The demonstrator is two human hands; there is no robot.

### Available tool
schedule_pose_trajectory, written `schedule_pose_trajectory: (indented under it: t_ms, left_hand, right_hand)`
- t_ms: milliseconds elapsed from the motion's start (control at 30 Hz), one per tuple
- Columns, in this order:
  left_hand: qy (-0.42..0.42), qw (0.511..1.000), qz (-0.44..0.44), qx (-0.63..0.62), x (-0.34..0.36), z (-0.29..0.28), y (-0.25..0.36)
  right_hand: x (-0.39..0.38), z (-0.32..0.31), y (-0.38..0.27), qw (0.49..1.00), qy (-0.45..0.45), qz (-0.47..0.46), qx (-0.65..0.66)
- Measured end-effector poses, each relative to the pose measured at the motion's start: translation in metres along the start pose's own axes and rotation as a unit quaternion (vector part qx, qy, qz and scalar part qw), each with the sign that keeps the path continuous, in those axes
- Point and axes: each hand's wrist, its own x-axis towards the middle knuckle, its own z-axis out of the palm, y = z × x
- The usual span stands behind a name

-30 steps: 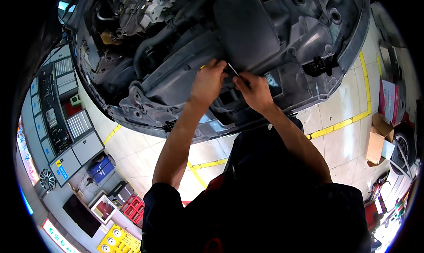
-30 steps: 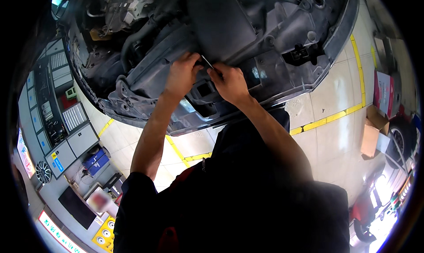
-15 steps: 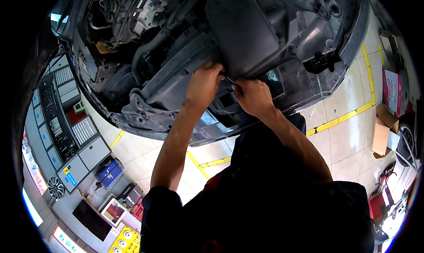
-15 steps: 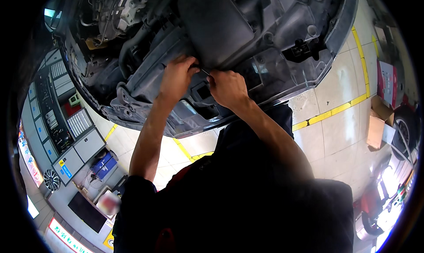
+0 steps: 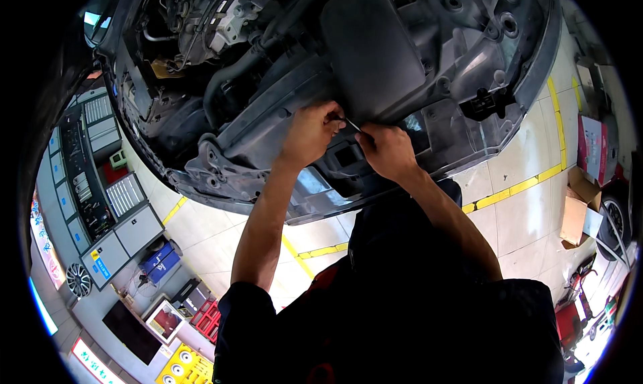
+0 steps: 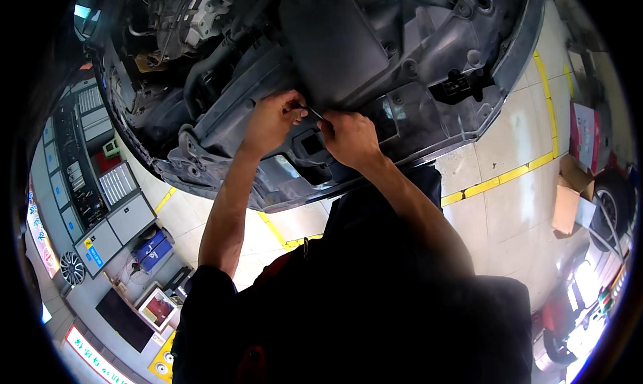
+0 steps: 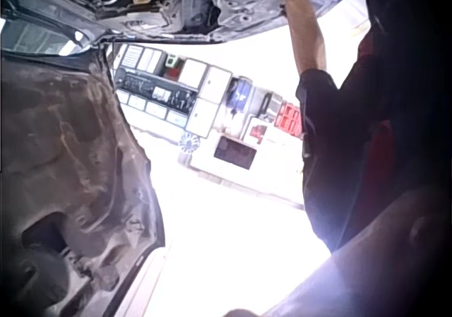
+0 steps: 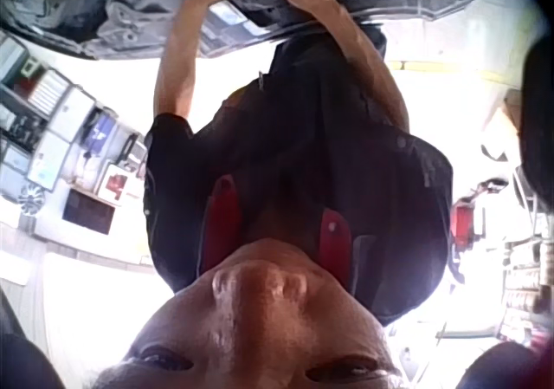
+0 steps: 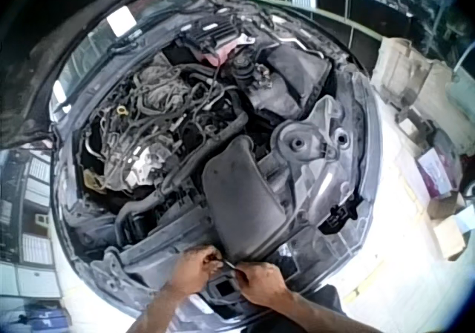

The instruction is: The person removes and reinstalls engine bay components under the hood of a car. They detach hoses and plastic covers, place them on a tool cart, then reattach the parts and secure fasteners using a ratchet and screwdriver.

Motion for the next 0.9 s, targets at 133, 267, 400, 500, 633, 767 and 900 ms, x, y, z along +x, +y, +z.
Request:
schedule_pose_trajectory:
  t_ms: [133, 267, 400, 500, 633, 767, 900]
  left_hand:
    - [0.031, 0.995, -0.010, -0.098, -0.024, 0.002, -0.002]
    - [0.026, 0.942, 0.009, -0.336, -0.071, 0.012, 0.027]
    - [0.198, 0.910, 0.076, -0.357, -0.114, 0.027, 0.069]
    - [0.343, 0.873, 0.092, -0.333, -0.152, 0.048, 0.105]
    - [0.498, 0.822, 0.103, -0.256, -0.188, 0.085, 0.134]
    - [0.578, 0.804, 0.052, -0.131, -0.241, 0.109, 0.173]
    - [0.635, 0.770, 0.010, -0.057, -0.287, 0.159, 0.196]
  right_hand:
    - [-0.003, -0.007, -0.005, 0.977, -0.035, 0.090, 0.191]
    - [-0.011, -0.052, -0.041, 0.868, -0.141, 0.134, 0.457]
    - [-0.022, -0.074, -0.074, 0.870, -0.171, 0.074, 0.457]
    - [-0.038, -0.085, -0.095, 0.839, -0.207, 0.053, 0.500]
    - [-0.059, -0.104, -0.121, 0.843, -0.255, -0.008, 0.474]
    - [-0.079, -0.124, -0.135, 0.849, -0.352, -0.094, 0.381]
    - [-0.107, -0.131, -0.147, 0.823, -0.442, -0.173, 0.312]
